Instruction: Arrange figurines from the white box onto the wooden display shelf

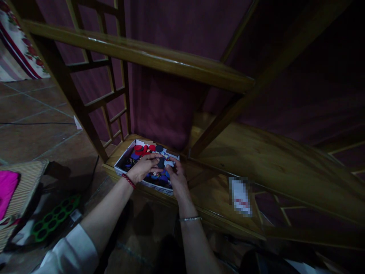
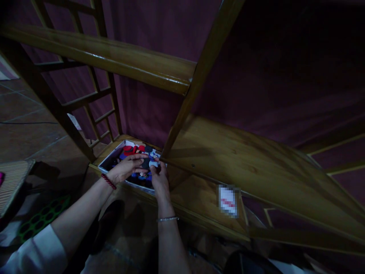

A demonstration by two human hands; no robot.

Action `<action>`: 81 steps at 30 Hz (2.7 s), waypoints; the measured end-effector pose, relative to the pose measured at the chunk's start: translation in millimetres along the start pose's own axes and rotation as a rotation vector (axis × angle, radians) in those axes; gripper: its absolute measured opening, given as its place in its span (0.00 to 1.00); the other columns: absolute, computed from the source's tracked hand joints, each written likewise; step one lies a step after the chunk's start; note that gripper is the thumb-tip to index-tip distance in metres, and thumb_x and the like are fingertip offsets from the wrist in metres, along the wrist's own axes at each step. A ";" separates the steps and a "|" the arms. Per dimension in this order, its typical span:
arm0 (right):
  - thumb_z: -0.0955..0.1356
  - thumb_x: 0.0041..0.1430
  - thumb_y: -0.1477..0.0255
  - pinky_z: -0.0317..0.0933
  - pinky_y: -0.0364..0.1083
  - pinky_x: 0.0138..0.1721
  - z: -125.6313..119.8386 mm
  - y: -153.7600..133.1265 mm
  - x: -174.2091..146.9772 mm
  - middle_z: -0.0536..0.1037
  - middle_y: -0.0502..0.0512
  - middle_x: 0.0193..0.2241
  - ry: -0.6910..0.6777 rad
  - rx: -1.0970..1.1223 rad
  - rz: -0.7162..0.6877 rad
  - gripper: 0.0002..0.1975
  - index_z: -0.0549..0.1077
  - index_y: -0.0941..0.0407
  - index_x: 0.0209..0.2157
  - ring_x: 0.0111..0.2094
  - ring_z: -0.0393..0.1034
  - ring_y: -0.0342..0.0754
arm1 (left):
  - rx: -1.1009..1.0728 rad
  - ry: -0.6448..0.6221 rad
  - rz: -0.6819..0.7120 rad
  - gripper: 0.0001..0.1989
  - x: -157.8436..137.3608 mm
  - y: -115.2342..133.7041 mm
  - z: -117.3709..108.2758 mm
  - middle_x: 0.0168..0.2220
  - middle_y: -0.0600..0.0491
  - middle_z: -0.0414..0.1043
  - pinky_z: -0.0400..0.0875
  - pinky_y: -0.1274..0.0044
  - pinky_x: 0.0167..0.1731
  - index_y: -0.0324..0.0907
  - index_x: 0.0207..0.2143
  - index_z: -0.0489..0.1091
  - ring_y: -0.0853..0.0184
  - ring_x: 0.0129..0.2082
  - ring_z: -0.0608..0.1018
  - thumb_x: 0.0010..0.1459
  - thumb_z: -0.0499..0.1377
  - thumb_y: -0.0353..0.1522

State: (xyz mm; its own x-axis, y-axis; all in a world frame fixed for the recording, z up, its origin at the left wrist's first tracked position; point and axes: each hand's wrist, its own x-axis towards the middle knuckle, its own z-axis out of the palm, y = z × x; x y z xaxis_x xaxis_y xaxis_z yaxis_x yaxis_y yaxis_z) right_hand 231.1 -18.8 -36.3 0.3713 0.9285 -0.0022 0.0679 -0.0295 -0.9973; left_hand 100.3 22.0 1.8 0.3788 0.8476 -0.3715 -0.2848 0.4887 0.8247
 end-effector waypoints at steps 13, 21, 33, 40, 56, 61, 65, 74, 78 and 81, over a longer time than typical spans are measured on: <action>0.67 0.43 0.68 0.61 0.46 0.38 3.6 -20.0 -4.5 0.75 0.52 0.35 0.025 0.154 0.096 0.21 0.69 0.54 0.43 0.36 0.68 0.46 | -0.054 -0.086 0.030 0.14 2.4 -3.2 -5.4 0.30 0.51 0.68 0.72 0.66 0.40 0.36 0.40 0.69 0.70 0.32 0.73 0.49 0.57 0.21; 0.66 0.44 0.70 0.60 0.47 0.42 3.6 -20.7 -5.5 0.73 0.53 0.40 -0.011 0.179 0.053 0.22 0.66 0.53 0.45 0.41 0.67 0.46 | -0.079 -0.122 0.018 0.18 1.1 -2.7 -4.3 0.31 0.50 0.70 0.70 0.66 0.42 0.36 0.44 0.67 0.68 0.33 0.74 0.49 0.56 0.20; 0.65 0.46 0.69 0.60 0.48 0.44 5.0 -19.3 -4.6 0.73 0.54 0.42 -0.010 0.130 0.063 0.20 0.67 0.54 0.44 0.42 0.67 0.47 | -0.056 -0.114 0.015 0.16 -1.4 0.3 -3.8 0.32 0.51 0.70 0.69 0.68 0.43 0.36 0.43 0.68 0.69 0.33 0.75 0.49 0.56 0.20; 0.64 0.48 0.68 0.58 0.48 0.47 4.2 -12.2 -2.4 0.71 0.54 0.44 -0.028 0.077 0.026 0.21 0.66 0.54 0.46 0.44 0.66 0.47 | -0.049 -0.077 0.023 0.16 -1.4 -1.0 -4.0 0.31 0.51 0.68 0.68 0.65 0.44 0.35 0.41 0.68 0.70 0.33 0.74 0.48 0.57 0.19; 0.64 0.49 0.69 0.58 0.48 0.48 2.5 -9.0 0.1 0.71 0.52 0.45 -0.077 -0.024 -0.090 0.18 0.67 0.52 0.45 0.45 0.65 0.47 | -0.053 -0.096 0.056 0.16 -1.1 -1.4 -5.6 0.29 0.52 0.67 0.69 0.67 0.42 0.35 0.40 0.69 0.70 0.31 0.73 0.46 0.61 0.22; 0.63 0.50 0.70 0.57 0.48 0.49 0.8 -18.8 -4.0 0.71 0.51 0.45 -0.117 -0.051 -0.132 0.16 0.68 0.52 0.43 0.46 0.64 0.47 | -0.029 -0.090 0.053 0.15 -1.6 -1.0 -5.4 0.30 0.52 0.67 0.69 0.68 0.42 0.35 0.40 0.68 0.70 0.32 0.73 0.47 0.60 0.22; 0.63 0.51 0.70 0.57 0.48 0.49 -1.1 -22.6 -5.3 0.71 0.50 0.45 -0.146 -0.072 -0.143 0.15 0.68 0.51 0.43 0.46 0.64 0.47 | -0.038 -0.098 0.064 0.14 -1.6 -1.6 -5.5 0.28 0.53 0.65 0.69 0.68 0.42 0.36 0.39 0.69 0.71 0.31 0.72 0.47 0.60 0.23; 0.63 0.51 0.70 0.57 0.47 0.49 -1.9 -24.3 -4.5 0.71 0.50 0.45 -0.153 -0.124 -0.209 0.15 0.69 0.51 0.42 0.45 0.64 0.47 | -0.062 -0.134 0.129 0.13 -6.3 0.0 -2.2 0.35 0.52 0.64 0.67 0.65 0.44 0.39 0.36 0.68 0.70 0.36 0.71 0.46 0.58 0.21; 0.62 0.51 0.70 0.58 0.47 0.47 -1.6 -24.1 -4.4 0.71 0.50 0.44 -0.153 -0.131 -0.211 0.14 0.69 0.51 0.42 0.45 0.65 0.47 | -0.056 -0.152 0.140 0.14 -8.9 1.5 -0.1 0.37 0.52 0.64 0.66 0.65 0.45 0.39 0.37 0.67 0.70 0.37 0.70 0.45 0.58 0.21; 0.62 0.52 0.70 0.58 0.47 0.47 -1.5 -23.2 -4.2 0.71 0.50 0.44 -0.147 -0.140 -0.222 0.14 0.68 0.51 0.42 0.44 0.65 0.47 | -0.047 -0.155 0.154 0.15 -8.8 0.1 0.1 0.39 0.52 0.65 0.65 0.65 0.46 0.40 0.37 0.67 0.68 0.39 0.70 0.45 0.59 0.22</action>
State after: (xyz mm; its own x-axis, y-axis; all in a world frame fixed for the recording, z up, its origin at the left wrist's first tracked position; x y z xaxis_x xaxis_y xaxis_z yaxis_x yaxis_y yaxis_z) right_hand 229.3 -22.6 -13.1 0.1960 0.9613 0.1935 0.2635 0.1384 -0.9547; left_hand 97.0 14.6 5.1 0.4569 0.8732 -0.1696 -0.3892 0.3677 0.8445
